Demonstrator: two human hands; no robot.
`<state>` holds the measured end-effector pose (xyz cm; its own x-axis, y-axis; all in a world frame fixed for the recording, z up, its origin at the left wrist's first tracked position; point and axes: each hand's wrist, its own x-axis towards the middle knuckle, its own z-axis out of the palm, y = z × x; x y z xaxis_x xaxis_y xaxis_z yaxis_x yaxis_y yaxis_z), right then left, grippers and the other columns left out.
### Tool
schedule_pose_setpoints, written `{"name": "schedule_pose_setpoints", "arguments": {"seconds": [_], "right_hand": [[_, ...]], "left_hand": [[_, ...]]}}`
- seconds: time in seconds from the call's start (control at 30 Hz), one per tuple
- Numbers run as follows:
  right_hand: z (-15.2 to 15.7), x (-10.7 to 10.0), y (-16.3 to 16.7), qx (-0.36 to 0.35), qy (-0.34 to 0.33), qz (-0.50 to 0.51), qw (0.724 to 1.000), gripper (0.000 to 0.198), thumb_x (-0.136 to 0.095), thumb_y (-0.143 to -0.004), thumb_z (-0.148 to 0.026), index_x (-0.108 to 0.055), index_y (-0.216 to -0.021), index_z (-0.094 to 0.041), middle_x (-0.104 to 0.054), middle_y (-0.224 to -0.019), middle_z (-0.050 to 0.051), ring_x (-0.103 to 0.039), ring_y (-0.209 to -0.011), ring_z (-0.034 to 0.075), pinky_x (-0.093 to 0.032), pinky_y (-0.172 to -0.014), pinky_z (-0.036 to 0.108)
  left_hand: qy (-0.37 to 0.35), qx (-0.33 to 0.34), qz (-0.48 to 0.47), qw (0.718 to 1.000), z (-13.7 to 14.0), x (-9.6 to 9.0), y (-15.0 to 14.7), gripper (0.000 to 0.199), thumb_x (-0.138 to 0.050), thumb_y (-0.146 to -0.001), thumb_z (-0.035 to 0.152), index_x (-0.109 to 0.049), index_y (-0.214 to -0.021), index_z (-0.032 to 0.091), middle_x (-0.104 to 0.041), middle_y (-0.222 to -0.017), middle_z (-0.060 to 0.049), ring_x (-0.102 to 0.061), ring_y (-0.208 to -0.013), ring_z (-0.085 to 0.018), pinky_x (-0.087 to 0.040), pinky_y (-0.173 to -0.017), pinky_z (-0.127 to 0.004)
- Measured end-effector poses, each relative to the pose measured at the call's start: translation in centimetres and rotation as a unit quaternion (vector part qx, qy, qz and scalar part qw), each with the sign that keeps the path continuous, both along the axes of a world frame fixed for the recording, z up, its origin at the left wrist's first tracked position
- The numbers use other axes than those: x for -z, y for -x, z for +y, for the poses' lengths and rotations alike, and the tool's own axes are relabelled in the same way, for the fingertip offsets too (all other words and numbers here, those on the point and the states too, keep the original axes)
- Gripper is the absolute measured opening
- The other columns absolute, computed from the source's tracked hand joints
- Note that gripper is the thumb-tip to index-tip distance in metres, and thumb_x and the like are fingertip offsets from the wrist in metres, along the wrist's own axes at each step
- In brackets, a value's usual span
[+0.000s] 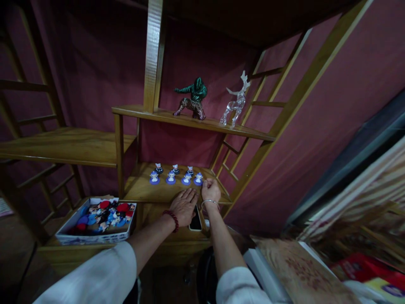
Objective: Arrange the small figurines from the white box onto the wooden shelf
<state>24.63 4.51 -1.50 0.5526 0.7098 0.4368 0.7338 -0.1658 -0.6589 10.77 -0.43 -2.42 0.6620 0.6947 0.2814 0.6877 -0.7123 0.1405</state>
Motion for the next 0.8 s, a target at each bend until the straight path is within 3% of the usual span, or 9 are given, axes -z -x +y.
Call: {"name": "schedule_pose_setpoints", "arguments": {"seconds": [0.17,0.33,0.43,0.8], "right_hand": [[-1.3,0.1,1.5,-0.021,-0.019,-0.023,0.999,0.025,-0.042,-0.075,-0.033,-0.059,-0.083,-0.017,-0.064,-0.072,0.005,-0.058,-0.07,0.017,-0.039,-0.065,0.024],[-1.8,0.7,3.3,-0.151,-0.002,-0.003,0.988,0.027,-0.041,-0.076,-0.038,-0.06,-0.081,-0.019,-0.064,-0.067,0.001,-0.059,-0.064,0.014,-0.041,-0.062,0.022],[-1.8,1.0,4.5,-0.189,0.007,0.005,0.982,0.028,-0.041,-0.076,-0.039,-0.061,-0.081,-0.02,-0.064,-0.066,0.0,-0.059,-0.061,0.013,-0.042,-0.06,0.021],[-2.9,0.1,10.6,-0.271,0.049,-0.02,0.961,0.024,-0.042,-0.078,-0.038,-0.06,-0.079,-0.023,-0.066,-0.067,-0.002,-0.06,-0.063,0.012,-0.043,-0.06,0.02]], "left_hand": [[-0.01,0.007,-0.019,1.0,-0.7,0.4,1.1,0.055,-0.037,-0.078,0.031,-0.03,-0.128,0.009,-0.029,-0.137,-0.013,-0.019,-0.127,-0.023,-0.014,-0.103,-0.04],[-0.036,-0.004,-0.066,0.997,-1.3,0.7,2.3,0.044,-0.034,-0.082,0.028,-0.036,-0.123,0.015,-0.038,-0.131,-0.008,-0.027,-0.123,-0.018,-0.018,-0.103,-0.036],[-0.051,-0.01,-0.087,0.995,-1.9,0.4,3.5,0.034,-0.03,-0.084,0.026,-0.047,-0.112,0.017,-0.044,-0.125,-0.006,-0.031,-0.119,-0.017,-0.022,-0.101,-0.034],[-0.06,-0.096,-0.095,0.989,-4.1,-0.5,8.3,0.025,-0.037,-0.08,0.017,-0.055,-0.098,0.017,-0.052,-0.11,-0.007,-0.04,-0.105,-0.019,-0.033,-0.089,-0.034]]}}
